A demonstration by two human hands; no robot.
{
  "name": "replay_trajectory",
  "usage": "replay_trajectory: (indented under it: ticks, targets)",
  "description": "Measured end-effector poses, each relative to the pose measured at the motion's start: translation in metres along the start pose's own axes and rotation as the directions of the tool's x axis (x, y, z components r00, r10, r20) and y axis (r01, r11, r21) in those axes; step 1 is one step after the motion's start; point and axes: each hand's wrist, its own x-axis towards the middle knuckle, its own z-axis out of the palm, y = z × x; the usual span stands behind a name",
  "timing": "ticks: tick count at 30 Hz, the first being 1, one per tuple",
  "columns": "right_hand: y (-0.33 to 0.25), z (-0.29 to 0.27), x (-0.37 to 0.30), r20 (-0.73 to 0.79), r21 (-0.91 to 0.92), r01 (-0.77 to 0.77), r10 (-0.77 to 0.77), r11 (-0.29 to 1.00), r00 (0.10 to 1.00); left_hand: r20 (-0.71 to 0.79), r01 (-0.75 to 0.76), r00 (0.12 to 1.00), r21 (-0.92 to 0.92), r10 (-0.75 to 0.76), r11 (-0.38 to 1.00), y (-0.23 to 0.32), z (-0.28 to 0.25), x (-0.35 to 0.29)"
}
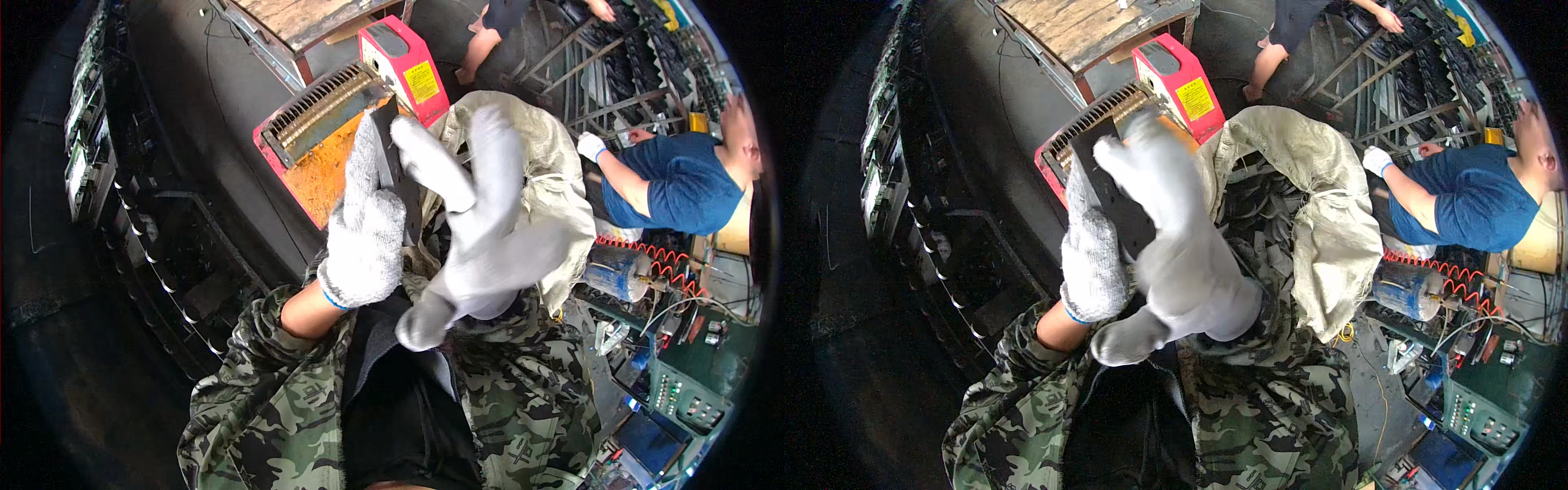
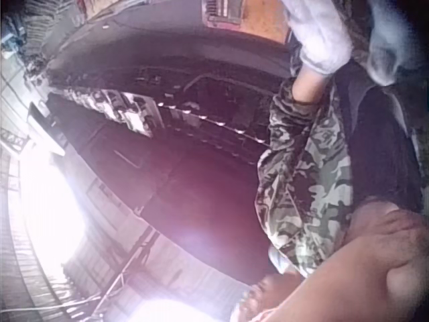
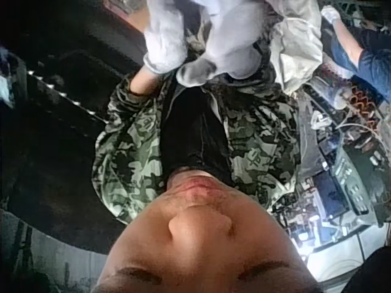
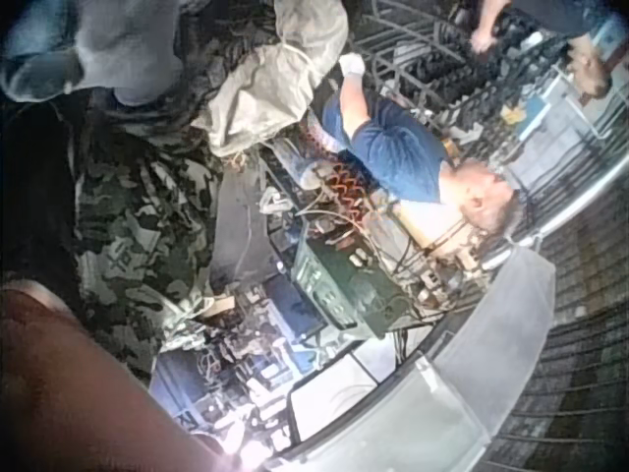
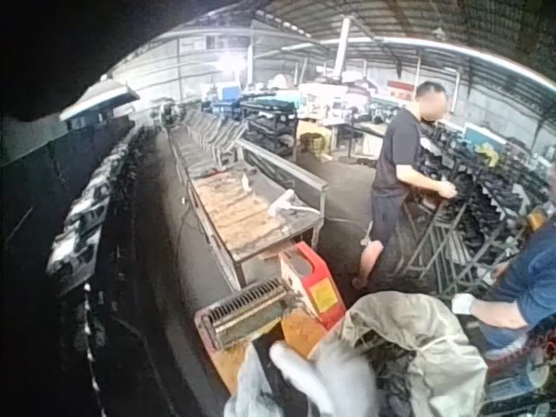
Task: Loading shoe sole components into a heat-press molding machine on an assembly line.
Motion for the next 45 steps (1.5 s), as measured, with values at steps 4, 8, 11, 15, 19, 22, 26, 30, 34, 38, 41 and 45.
replay_trajectory:
  ticks: [4,8,11,15,19,22,26,30,34,38,41,45]
  targets:
    - [0.014,0.006,-0.016,-0.135,-0.008,0.270,-0.268,0.963,0.954,0.128,0.406,0.913,-0.173,-0.388,0.897,0.034,-0.001,0.000]
    - [-0.014,-0.010,-0.002,0.205,-0.162,-0.112,0.144,0.980,0.968,0.259,0.435,0.900,-0.578,-0.351,0.690,0.007,0.004,-0.004]
    - [-0.002,-0.010,-0.015,-0.029,-0.061,-0.060,0.058,0.996,0.998,0.086,0.275,0.961,-0.435,-0.264,0.858,0.037,0.013,0.025]
    - [0.005,-0.044,-0.030,-0.003,-0.095,-0.225,0.225,0.970,0.974,0.248,0.402,0.911,-0.718,-0.330,0.568,0.024,0.031,0.034]
    - [0.011,-0.049,-0.043,-0.247,0.097,-0.091,0.113,0.991,0.962,0.369,0.502,0.861,-0.722,-0.349,0.476,0.007,0.053,0.036]
    - [-0.012,-0.049,-0.037,-0.425,0.225,0.034,0.067,0.974,0.903,0.356,0.479,0.877,-0.703,-0.322,0.526,0.037,0.060,0.032]
    - [-0.047,-0.050,-0.024,-0.594,0.285,0.024,0.157,0.958,0.789,0.342,0.420,0.906,-0.651,-0.250,0.632,0.066,0.062,0.028]
    - [-0.046,-0.048,-0.026,-0.616,0.192,0.019,0.105,0.981,0.780,0.399,0.449,0.889,-0.658,-0.226,0.604,0.066,0.059,0.025]
    - [-0.043,-0.054,-0.024,-0.558,0.059,-0.016,0.046,0.998,0.829,0.304,0.428,0.903,-0.704,-0.305,0.567,0.065,0.052,0.015]
    - [-0.058,-0.044,-0.007,-0.641,0.387,-0.055,0.312,0.920,0.701,0.254,0.403,0.915,-0.637,-0.314,0.657,0.055,0.038,0.020]
    - [-0.040,-0.047,-0.017,-0.554,0.266,0.032,0.125,0.963,0.823,0.164,0.368,0.924,-0.628,-0.345,0.686,0.052,0.035,0.022]
    - [-0.037,-0.043,-0.020,-0.163,-0.120,-0.208,0.188,0.971,0.969,0.091,0.361,0.928,-0.463,-0.362,0.810,0.068,0.027,0.038]
